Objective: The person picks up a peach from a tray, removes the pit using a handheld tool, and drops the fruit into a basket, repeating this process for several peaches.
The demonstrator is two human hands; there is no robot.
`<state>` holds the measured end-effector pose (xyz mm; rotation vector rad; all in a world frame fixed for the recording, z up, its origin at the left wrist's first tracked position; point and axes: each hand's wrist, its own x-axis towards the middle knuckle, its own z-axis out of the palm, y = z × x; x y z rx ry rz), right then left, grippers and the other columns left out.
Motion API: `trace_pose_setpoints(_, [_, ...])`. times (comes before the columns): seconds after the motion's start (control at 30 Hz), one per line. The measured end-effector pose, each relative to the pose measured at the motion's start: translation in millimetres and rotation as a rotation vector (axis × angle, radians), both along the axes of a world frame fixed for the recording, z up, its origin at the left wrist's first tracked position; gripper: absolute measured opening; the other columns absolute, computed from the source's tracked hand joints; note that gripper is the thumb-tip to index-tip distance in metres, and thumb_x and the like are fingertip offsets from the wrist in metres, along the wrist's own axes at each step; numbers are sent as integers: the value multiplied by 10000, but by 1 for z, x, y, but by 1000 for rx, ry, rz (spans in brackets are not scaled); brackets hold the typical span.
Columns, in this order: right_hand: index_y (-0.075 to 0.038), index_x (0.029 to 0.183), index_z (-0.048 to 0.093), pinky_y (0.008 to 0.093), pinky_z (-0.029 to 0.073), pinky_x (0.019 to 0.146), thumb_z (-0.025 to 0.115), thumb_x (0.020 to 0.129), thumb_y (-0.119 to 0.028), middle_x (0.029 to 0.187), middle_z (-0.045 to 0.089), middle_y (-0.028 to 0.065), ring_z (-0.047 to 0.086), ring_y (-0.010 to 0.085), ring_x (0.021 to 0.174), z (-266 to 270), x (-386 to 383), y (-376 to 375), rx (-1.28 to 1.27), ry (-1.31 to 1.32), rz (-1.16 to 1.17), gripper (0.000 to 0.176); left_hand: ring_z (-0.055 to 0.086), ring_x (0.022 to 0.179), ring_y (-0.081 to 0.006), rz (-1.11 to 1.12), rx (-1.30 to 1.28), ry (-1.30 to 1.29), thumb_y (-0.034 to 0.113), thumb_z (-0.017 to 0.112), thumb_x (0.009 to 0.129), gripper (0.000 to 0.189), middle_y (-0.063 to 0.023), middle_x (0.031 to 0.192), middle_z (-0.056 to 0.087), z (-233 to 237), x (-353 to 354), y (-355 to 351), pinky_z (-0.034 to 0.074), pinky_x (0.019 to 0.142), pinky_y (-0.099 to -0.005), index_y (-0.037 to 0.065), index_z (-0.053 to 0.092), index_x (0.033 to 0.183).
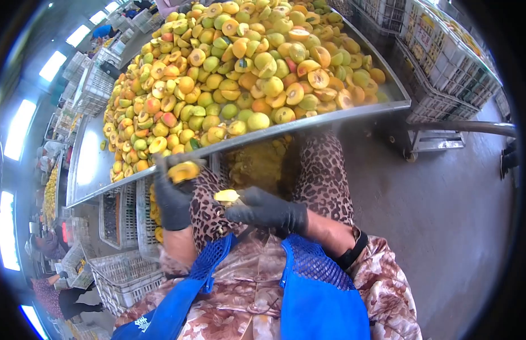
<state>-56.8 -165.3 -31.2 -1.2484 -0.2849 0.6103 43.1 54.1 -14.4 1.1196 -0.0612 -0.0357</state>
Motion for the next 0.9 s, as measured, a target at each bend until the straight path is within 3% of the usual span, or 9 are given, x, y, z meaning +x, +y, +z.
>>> trace_pose_setpoints(0.07, [-35,1133,682,375,577,725,618,1013,-431,962,701,72,694,209,862,-20,3,2,-84,71,-108,419,691,977,-243,319,448,-138,319,545,1077,420,-125,1059,726,-22,33,58,551,903,-338,-67,705,1034])
trace_pose_setpoints(0.1, [-121,1109,692,447,570,741,588,1026,-334,1003,700,129,704,341,836,-50,16,-7,-772,-450,31,251,692,997,-248,348,603,-230,277,572,1060,366,-130,1086,726,-40,47,79,549,916,-342,-63,707,1064])
trace_pose_setpoints(0.2, [-200,1076,701,461,554,702,538,1034,-279,993,664,192,672,411,814,-74,6,-10,-696,-576,-34,186,688,1058,-265,350,950,-549,152,656,991,239,-143,1154,724,-68,79,80,536,958,-352,-40,717,1119])
trace_pose_setpoints(0.33, [-110,1014,682,458,541,686,573,1022,-315,891,657,209,680,363,785,-64,1,-17,-790,-984,-144,232,635,1209,-319,-38,902,-758,211,734,914,281,-186,1214,695,-66,93,-77,467,1072,-435,13,730,1114])
trace_pose_setpoints(0.47, [-43,1000,663,424,537,671,671,972,-319,916,690,172,674,353,762,-48,-11,-29,-911,-389,-223,277,659,1156,-309,-343,1335,-912,166,758,842,366,-149,1213,710,-85,111,-145,493,1016,-392,44,724,1186])
trace_pose_setpoints(0.6, [-34,1012,633,328,505,636,685,988,-234,856,641,29,616,148,717,-25,-25,-31,-322,-62,-534,208,714,955,-277,-478,967,-1071,131,696,879,323,-126,1101,739,-94,147,-127,553,882,-382,33,721,1186])
trace_pose_setpoints(0.63, [-42,1021,633,294,498,637,683,996,-217,855,627,-17,593,90,728,-21,-23,-29,-73,62,-617,183,715,932,-229,-510,759,-714,115,681,909,313,-102,1069,747,-77,140,-118,566,846,-357,2,714,1200])
trace_pose_setpoints(0.73, [-58,1052,632,231,476,677,686,1002,-210,869,564,-79,524,23,798,-20,-4,-28,-101,-115,-671,168,656,1160,-246,-469,433,-477,130,613,961,410,-176,1270,677,-25,97,-82,513,1031,-375,-78,619,1315])
trace_pose_setpoints(0.9, [41,1140,665,312,504,709,702,961,-241,876,670,49,585,107,819,-32,27,4,-125,-222,-667,336,562,1331,-337,-542,0,-237,221,521,1024,514,-235,1423,584,-15,38,-48,438,1151,-449,-91,499,1432])
